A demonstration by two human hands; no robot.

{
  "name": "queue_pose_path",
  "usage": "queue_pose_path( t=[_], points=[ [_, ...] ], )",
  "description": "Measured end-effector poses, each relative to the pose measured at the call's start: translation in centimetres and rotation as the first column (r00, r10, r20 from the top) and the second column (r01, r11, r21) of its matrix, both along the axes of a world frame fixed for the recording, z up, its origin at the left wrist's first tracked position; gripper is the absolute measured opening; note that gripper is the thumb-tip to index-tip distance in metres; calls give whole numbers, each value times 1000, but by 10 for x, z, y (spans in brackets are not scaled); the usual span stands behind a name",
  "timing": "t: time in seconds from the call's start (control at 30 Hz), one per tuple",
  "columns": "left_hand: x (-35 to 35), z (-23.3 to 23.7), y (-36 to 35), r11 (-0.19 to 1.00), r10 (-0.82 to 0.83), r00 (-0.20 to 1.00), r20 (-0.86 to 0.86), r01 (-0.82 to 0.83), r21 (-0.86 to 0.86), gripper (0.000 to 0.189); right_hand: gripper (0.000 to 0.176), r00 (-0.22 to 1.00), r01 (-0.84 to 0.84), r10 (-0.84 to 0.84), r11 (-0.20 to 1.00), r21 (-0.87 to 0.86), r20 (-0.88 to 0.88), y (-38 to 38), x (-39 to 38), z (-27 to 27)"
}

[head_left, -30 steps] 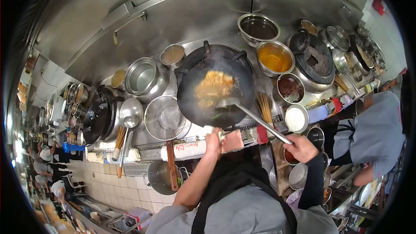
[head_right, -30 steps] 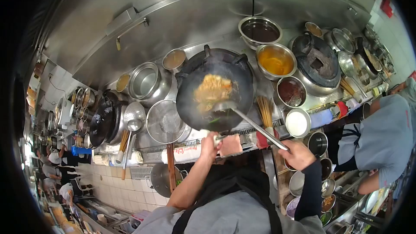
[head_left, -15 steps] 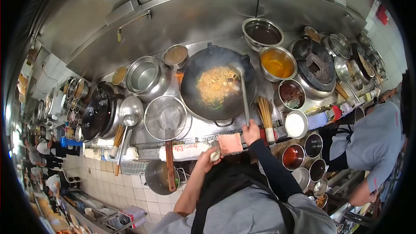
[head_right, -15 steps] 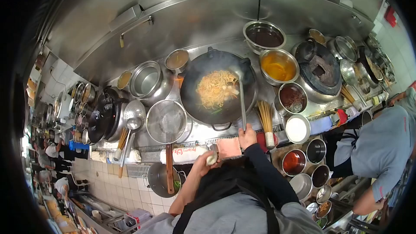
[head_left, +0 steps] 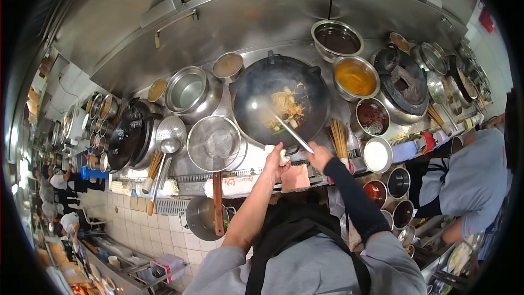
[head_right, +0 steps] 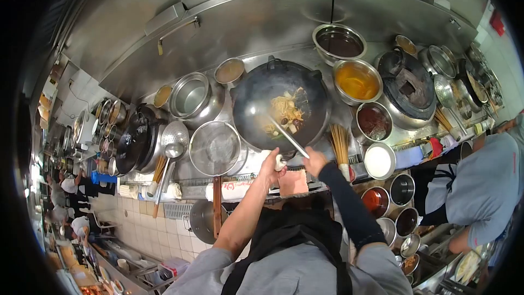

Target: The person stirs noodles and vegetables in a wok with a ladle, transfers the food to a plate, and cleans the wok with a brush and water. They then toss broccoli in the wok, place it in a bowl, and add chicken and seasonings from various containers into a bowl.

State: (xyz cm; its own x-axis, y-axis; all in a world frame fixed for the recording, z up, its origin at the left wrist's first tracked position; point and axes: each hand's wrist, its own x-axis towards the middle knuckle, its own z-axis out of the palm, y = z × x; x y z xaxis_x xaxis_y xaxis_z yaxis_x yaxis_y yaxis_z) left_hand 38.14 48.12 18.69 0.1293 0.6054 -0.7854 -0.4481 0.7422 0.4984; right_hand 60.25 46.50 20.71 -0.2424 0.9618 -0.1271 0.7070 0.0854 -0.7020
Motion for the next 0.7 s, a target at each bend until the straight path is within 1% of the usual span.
queue_pose_path(
  t=[0.03,0.07,0.1,0.13,0.17,0.2,0.27,0.3,0.33,0.37,0.4,0.47,0.5,0.53,0.6,0.63,0.67,0.7],
  points=[
    [-2,-9,4,999,-40,998,43,40,-8,37,19,998,-63,59,964,260,21,-18,24,-21],
    [-5,-21,12,997,-74,994,74,76,-21,33,21,993,-14,0,994,109,122,-39,46,-20],
    [-9,-33,22,993,-105,989,105,110,-38,30,26,962,-54,44,998,31,271,-54,69,-20],
    [-12,-40,25,988,-133,982,135,142,-61,26,28,962,21,-29,999,33,270,-75,70,21],
    [-7,-30,23,994,-81,995,59,85,-62,19,25,960,71,-87,995,69,265,-90,75,14],
    [2,-25,11,1000,2,999,36,-2,1,18,23,955,122,-146,987,105,259,-108,81,8],
    [15,-10,-22,975,179,984,4,-178,136,15,21,992,109,-115,989,101,49,-129,73,28],
    [21,16,-43,969,214,976,44,-218,113,13,20,993,106,-100,989,106,-59,-133,70,49],
    [23,47,-66,972,208,975,83,-215,96,11,19,979,124,-144,982,-141,-143,-135,72,82],
    [22,81,-82,987,136,988,68,-141,72,11,18,955,116,-208,918,-381,-212,-132,77,126],
    [17,101,-94,997,65,996,53,-67,39,12,18,922,76,-287,795,-602,-262,-131,83,160],
    [10,107,-82,987,156,970,185,-161,15,14,18,747,9,-496,674,-739,-443,-129,95,192],
    [4,91,-68,977,185,967,174,-199,71,14,16,751,-4,-500,651,-759,-432,-124,97,199],
    [8,91,-54,966,225,966,129,-238,96,11,17,768,-65,-449,655,-753,-457,-116,103,182],
    [8,27,-50,976,161,979,127,-177,125,12,17,795,-84,-360,732,-677,-488,-100,95,141],
    [13,14,-61,988,104,993,57,-110,110,13,18,781,-55,-373,757,-651,-500,-95,88,120],
    [16,1,-79,995,43,999,-14,-42,90,15,19,795,-7,-373,783,-623,-478,-96,80,117],
    [15,-21,-103,992,36,999,-23,-33,124,16,20,809,42,-374,807,-590,-454,-96,69,116]
  ],
)
